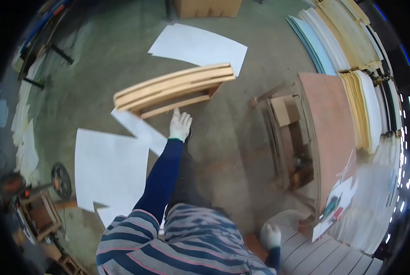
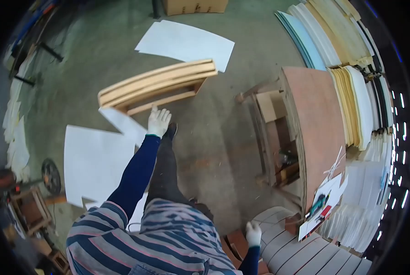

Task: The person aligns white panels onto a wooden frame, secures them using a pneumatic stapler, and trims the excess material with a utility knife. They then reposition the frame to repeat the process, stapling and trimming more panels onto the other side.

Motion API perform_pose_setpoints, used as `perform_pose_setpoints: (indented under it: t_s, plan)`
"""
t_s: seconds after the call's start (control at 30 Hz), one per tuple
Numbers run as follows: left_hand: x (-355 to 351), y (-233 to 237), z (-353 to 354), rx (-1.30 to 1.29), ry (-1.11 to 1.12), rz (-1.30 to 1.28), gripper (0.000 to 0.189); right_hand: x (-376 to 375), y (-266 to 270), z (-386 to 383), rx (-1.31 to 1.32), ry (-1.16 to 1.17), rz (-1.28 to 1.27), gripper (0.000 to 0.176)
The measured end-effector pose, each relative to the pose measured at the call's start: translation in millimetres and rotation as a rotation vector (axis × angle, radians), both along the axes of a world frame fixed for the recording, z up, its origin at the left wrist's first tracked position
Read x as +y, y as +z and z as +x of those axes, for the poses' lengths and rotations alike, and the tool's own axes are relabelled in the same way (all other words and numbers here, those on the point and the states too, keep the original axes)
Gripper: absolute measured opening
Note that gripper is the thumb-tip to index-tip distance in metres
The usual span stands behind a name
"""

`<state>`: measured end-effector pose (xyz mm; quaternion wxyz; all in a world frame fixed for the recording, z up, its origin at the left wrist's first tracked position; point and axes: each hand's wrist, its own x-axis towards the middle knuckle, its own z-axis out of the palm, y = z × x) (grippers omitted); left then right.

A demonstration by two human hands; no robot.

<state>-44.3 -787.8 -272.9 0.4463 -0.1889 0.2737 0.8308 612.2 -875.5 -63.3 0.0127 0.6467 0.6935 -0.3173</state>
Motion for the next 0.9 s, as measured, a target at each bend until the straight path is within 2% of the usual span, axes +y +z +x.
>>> perform_pose_setpoints:
  t_s: [0.03,0.1,0.13,0.17,0.2,0.27,0.3,0.37,0.43,0.5,0.53,0.57,0.6,0.63,0.7,0.77,0.83,0.9]
  plan:
    - [33,-17,-29,-0.061,0.080,-0.081,0.096,-11,-62,40,0.171,-0.006,0.068,0.021]
    - [74,-64,-80,-0.133,0.204,-0.180,0.101,-5,-24,-20,-0.123,-0.082,-0.193,0.022]
    - [86,-75,-100,-0.135,0.253,-0.255,0.102,-10,-28,-28,0.009,-0.047,-0.233,0.025]
    - [97,-78,-117,-0.162,0.309,-0.279,0.107,19,22,-126,0.015,-0.689,-0.534,0.033]
    - [103,-79,-131,-0.185,0.358,-0.307,0.113,24,28,-144,0.017,-0.683,-0.587,0.036]
    - [116,-84,-158,-0.118,0.475,-0.243,0.077,45,43,-192,0.107,-0.711,-0.658,0.041]
    - [119,-98,-169,-0.166,0.490,-0.260,0.069,66,53,-221,0.189,-0.743,-0.669,0.042]
    - [124,-90,-170,-0.002,0.491,-0.239,0.075,88,48,-241,0.084,-0.606,-0.611,0.042]
    - [129,-79,-195,-0.075,0.417,-0.246,0.078,128,54,-287,0.038,-0.372,-0.436,0.041]
    - [139,-67,-228,-0.006,0.304,-0.348,0.078,165,51,-317,0.082,-0.207,-0.365,0.037]
    - [156,-29,-237,0.004,0.296,-0.423,0.074,185,53,-336,0.084,-0.147,-0.331,0.035]
    - [159,-9,-247,0.002,0.263,-0.360,0.067,197,42,-343,0.127,-0.084,-0.287,0.035]
    - [171,26,-252,-0.043,0.274,-0.409,0.059,210,29,-356,0.170,-0.063,-0.263,0.035]
    - [188,73,-249,-0.091,0.307,-0.352,0.053,223,27,-380,0.253,-0.104,-0.233,0.040]
    - [207,137,-234,-0.014,0.196,-0.275,0.059,247,3,-405,0.321,-0.014,-0.155,0.052]
    - [225,201,-209,0.132,0.084,-0.236,0.055,276,13,-445,0.337,0.055,0.027,0.065]
    - [239,264,-170,0.208,0.031,-0.188,0.049,302,21,-458,0.413,-0.079,0.034,0.072]
    - [250,310,-128,0.540,-0.035,-0.131,0.048,331,3,-453,0.627,-0.363,-0.056,0.084]
